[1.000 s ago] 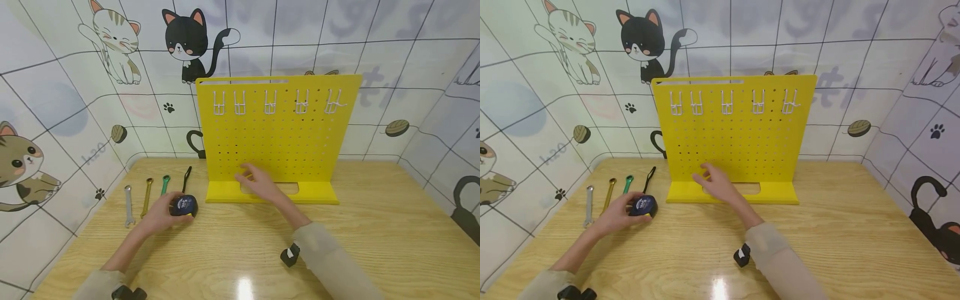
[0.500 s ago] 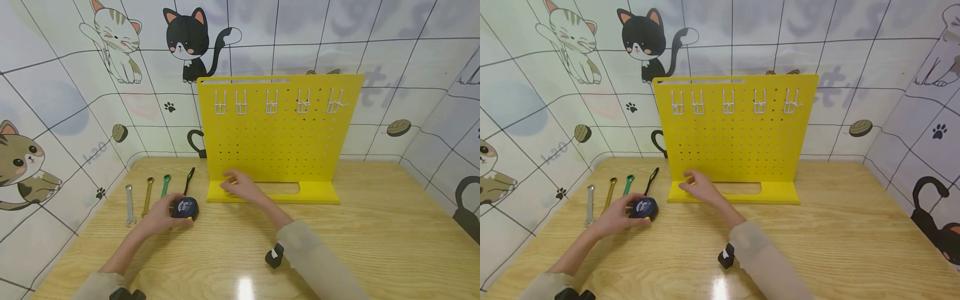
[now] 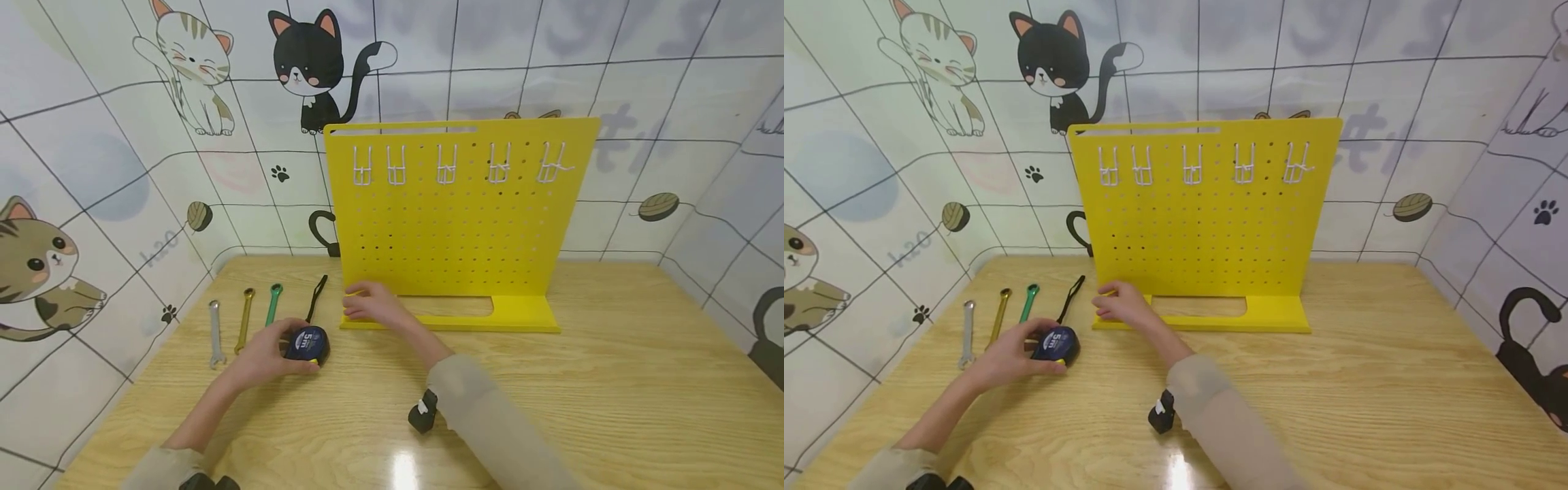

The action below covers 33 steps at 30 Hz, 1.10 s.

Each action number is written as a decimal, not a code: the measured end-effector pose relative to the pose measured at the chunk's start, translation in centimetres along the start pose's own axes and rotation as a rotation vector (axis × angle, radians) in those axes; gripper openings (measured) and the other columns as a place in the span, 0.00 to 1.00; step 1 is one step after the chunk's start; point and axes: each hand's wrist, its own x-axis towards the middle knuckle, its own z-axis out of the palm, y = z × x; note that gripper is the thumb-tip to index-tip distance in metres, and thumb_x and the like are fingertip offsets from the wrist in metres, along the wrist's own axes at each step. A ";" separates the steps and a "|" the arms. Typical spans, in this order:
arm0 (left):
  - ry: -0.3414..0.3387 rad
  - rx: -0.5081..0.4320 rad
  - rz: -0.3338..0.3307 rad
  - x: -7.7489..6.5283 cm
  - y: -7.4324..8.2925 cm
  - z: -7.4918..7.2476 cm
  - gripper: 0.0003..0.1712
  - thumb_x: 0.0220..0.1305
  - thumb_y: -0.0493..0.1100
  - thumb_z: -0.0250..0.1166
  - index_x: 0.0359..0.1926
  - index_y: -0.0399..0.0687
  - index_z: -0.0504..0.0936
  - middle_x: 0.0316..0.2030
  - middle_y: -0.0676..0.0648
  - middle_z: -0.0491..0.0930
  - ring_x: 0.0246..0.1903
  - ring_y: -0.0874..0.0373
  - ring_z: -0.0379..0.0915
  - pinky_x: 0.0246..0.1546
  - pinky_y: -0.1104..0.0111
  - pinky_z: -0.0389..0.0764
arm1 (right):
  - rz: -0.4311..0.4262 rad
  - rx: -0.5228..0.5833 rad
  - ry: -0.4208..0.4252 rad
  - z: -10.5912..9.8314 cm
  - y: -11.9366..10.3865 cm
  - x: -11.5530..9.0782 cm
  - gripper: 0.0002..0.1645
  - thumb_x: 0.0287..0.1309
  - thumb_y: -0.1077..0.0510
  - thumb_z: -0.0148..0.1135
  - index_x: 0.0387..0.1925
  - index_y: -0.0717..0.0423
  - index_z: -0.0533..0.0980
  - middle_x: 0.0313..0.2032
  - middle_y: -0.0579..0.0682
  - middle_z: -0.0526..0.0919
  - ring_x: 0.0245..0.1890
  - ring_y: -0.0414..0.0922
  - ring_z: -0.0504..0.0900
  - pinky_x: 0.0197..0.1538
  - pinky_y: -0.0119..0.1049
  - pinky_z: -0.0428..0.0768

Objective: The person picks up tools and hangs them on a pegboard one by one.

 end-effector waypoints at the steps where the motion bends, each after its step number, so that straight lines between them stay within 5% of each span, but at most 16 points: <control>1: -0.002 -0.008 -0.004 0.0 0.0 0.0 0.44 0.46 0.50 0.84 0.60 0.35 0.74 0.52 0.40 0.80 0.50 0.45 0.79 0.48 0.54 0.81 | 0.006 0.023 -0.005 0.3 0.0 0.2 0.27 0.70 0.64 0.58 0.64 0.76 0.67 0.53 0.71 0.79 0.51 0.62 0.83 0.55 0.46 0.82; 6: -0.013 -0.021 0.010 -0.1 0.0 0.0 0.44 0.46 0.50 0.84 0.60 0.36 0.75 0.51 0.41 0.80 0.49 0.46 0.79 0.46 0.56 0.81 | 0.040 0.090 -0.029 1.5 0.1 1.1 0.26 0.71 0.65 0.56 0.63 0.79 0.66 0.53 0.75 0.79 0.52 0.63 0.83 0.55 0.48 0.81; 19: -0.027 -0.055 0.024 -0.1 0.0 0.2 0.42 0.46 0.50 0.84 0.59 0.37 0.76 0.51 0.43 0.80 0.48 0.50 0.80 0.47 0.58 0.81 | 0.112 0.052 -0.031 3.0 0.8 2.9 0.19 0.69 0.65 0.57 0.55 0.77 0.75 0.47 0.69 0.84 0.50 0.59 0.85 0.51 0.42 0.84; 33: -0.058 -0.092 0.035 0.0 0.5 1.0 0.43 0.45 0.48 0.84 0.59 0.36 0.75 0.51 0.43 0.80 0.50 0.48 0.79 0.51 0.56 0.81 | 0.122 -0.021 0.095 4.3 0.6 3.3 0.11 0.66 0.66 0.63 0.43 0.74 0.81 0.35 0.64 0.87 0.38 0.56 0.89 0.41 0.41 0.87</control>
